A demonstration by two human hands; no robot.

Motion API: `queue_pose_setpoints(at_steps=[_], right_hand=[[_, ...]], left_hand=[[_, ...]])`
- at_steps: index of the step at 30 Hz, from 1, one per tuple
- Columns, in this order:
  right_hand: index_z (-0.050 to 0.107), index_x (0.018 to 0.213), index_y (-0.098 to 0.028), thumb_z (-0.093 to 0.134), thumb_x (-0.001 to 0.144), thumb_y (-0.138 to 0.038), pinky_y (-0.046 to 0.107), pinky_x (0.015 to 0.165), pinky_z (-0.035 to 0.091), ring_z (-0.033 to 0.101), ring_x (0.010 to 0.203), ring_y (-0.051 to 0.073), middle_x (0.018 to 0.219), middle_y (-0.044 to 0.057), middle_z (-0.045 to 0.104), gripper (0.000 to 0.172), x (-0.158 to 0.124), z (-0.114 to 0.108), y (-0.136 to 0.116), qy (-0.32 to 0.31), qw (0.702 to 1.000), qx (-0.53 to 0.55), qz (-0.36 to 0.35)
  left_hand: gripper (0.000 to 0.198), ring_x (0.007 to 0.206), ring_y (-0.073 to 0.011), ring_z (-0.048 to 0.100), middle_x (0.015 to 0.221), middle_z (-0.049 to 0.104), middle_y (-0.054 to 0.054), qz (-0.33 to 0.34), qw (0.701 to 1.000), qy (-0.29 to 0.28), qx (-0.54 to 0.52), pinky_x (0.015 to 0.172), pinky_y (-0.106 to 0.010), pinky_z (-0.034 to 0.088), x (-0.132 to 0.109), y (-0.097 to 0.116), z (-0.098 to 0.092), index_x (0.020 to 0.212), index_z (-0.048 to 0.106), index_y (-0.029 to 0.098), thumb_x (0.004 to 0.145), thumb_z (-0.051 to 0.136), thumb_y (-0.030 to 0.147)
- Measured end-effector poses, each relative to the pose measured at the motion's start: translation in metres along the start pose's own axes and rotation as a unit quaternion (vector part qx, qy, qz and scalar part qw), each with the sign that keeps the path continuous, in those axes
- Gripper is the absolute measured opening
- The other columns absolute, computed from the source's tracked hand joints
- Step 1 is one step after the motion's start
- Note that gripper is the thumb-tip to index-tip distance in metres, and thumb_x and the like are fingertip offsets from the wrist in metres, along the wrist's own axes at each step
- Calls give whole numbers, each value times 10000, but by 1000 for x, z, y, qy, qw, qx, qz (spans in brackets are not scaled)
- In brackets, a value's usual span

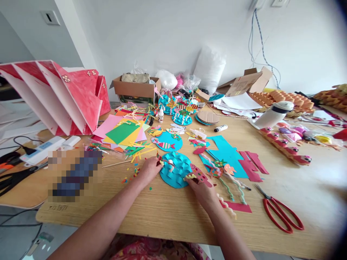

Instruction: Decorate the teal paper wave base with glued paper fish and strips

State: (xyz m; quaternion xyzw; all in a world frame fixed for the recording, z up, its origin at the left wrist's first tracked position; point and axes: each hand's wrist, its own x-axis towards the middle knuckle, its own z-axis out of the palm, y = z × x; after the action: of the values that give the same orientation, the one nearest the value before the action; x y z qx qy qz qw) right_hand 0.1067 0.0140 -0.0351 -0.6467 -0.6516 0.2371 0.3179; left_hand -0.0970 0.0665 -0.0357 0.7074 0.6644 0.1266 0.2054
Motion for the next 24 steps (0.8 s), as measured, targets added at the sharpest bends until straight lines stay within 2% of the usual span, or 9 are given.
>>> queue_pose_setpoints(at_steps=[6,12,19,24], right_hand=[[574,556,-225,491,694,-294,286,567,382,567,616,194,629,32,633,175,4,-1,-6,-30,995,-92,-38],[560,525,-216,483,713,-298,272,517,349,559,578,193,601,48,623,219,4,1,-3,-34,990,-132,-45],[636,677,-191,436,784,-295,247,544,360,589,641,181,695,56,655,249,2,0,-9,-86,973,-215,-17],[655,718,-187,417,807,-309,242,576,375,600,687,181,731,59,666,282,1,-2,-12,-100,968,-228,-9]], left_hand=[[121,809,-174,574,845,634,-58,23,1000,9,-10,687,-242,386,0,-2,1,797,614,143,766,522,215],[121,749,-172,574,793,626,-56,32,999,6,-12,648,-244,382,5,-5,3,742,611,135,758,534,227],[123,732,-163,568,787,621,-51,41,999,12,-12,636,-239,377,6,-6,5,737,610,126,757,538,224],[89,748,-163,567,794,621,-43,44,999,12,-18,657,-238,382,6,-7,6,732,614,134,742,553,197]])
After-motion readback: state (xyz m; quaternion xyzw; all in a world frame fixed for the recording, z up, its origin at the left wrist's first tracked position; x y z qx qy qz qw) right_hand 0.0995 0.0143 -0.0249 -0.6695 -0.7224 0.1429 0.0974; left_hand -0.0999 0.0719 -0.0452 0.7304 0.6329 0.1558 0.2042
